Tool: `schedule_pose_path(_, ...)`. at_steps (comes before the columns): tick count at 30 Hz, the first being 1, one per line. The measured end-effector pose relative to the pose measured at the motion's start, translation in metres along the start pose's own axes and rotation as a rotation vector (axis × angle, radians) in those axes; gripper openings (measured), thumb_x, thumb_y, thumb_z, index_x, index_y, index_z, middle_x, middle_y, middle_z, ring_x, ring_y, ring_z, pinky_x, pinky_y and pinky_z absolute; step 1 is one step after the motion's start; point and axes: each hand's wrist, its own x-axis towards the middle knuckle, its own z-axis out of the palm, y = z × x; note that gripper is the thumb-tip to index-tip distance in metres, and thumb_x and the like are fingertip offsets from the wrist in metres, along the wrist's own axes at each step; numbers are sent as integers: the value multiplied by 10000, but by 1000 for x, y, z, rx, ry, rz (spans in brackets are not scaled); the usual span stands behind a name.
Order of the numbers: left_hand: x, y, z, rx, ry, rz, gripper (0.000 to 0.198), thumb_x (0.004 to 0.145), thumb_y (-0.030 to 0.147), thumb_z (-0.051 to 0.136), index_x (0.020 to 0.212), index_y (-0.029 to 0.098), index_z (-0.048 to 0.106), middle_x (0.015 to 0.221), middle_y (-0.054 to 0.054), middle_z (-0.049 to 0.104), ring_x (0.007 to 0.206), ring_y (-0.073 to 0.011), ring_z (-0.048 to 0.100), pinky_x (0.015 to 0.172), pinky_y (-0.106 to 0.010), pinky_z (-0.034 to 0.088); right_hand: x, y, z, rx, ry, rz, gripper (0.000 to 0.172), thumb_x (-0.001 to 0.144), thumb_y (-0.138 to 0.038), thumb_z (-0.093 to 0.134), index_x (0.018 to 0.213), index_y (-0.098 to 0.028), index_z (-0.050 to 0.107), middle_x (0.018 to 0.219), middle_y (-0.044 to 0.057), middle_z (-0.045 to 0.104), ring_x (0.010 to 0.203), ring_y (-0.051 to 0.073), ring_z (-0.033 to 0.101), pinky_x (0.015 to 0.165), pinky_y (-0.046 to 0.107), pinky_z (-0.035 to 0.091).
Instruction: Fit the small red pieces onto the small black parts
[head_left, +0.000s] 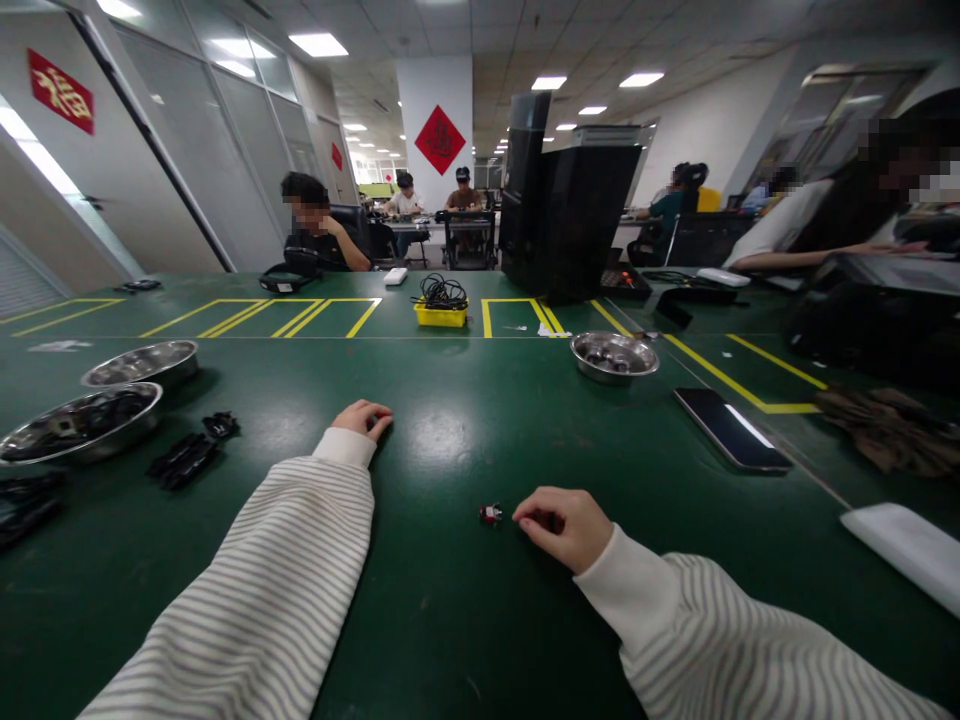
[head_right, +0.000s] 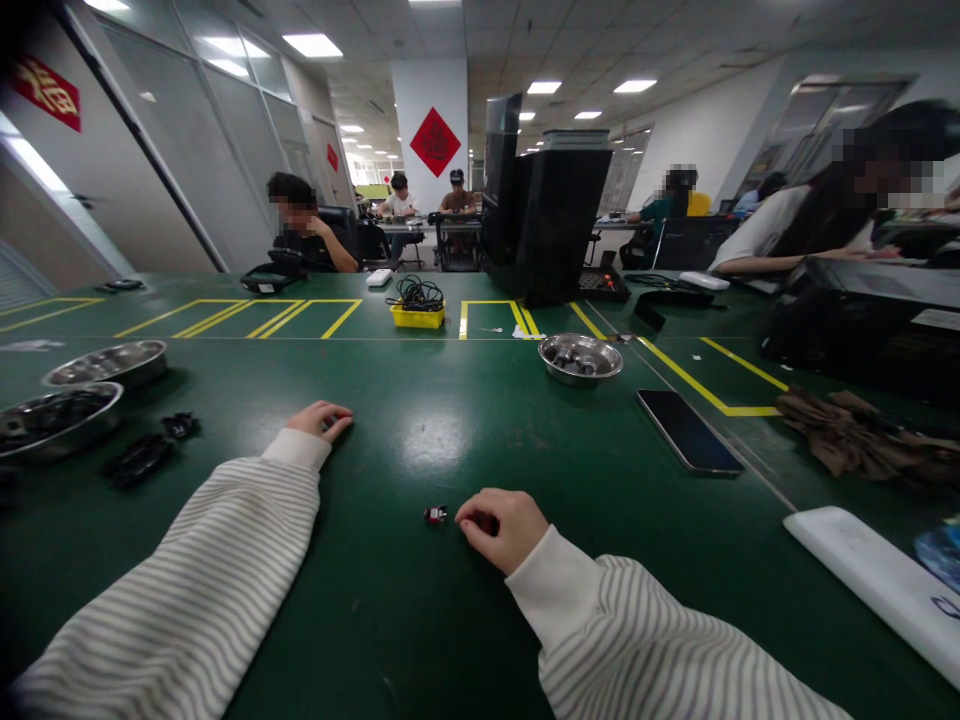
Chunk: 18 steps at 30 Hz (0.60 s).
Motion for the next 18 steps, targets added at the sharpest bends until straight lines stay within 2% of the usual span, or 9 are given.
schedule_pose_path(3,-11,34,6,-98,19,117,191,748,289,502,829,176,634,803,-29,594,623,-111,540,627,-226,444,0,0,0,16,2,5,123,732,-163,536,745,-156,658,663,28,628,510,100,534,463,193,423)
schedule_pose_path(6,-29,78,8,-283,75,368,158,761,239,489,802,170,625,766,-39,606,650,-122,538,633,-240,449,-1,-1,-1,43,43,14,134,730,-162,524,760,-157,654,668,26,634,516,103,540,468,194,424)
schedule_pose_path(8,-45,107,7,-376,64,525,149,769,232,483,807,173,615,755,-43,618,688,-136,540,653,-258,451,-1,-1,-1,64,99,28,144,726,-163,511,773,-159,647,672,25,642,506,103,542,463,195,419)
schedule_pose_path(10,-61,131,4,-426,8,612,143,768,221,484,829,173,605,767,-44,631,722,-147,541,681,-279,447,-1,-1,-2,86,156,45,156,719,-165,498,782,-162,641,671,23,651,496,105,548,454,196,414)
schedule_pose_path(13,-80,153,3,-439,-97,622,168,729,178,513,876,177,594,761,-28,643,714,-156,533,674,-296,436,0,0,-2,108,216,72,149,700,-162,493,749,-164,634,636,18,654,487,111,557,443,195,414)
schedule_pose_path(18,-86,158,10,-418,-185,489,333,634,126,580,959,197,574,747,4,660,729,-174,523,671,-318,415,0,3,-2,173,272,142,153,708,-171,481,758,-163,625,624,16,652,456,107,565,435,195,432)
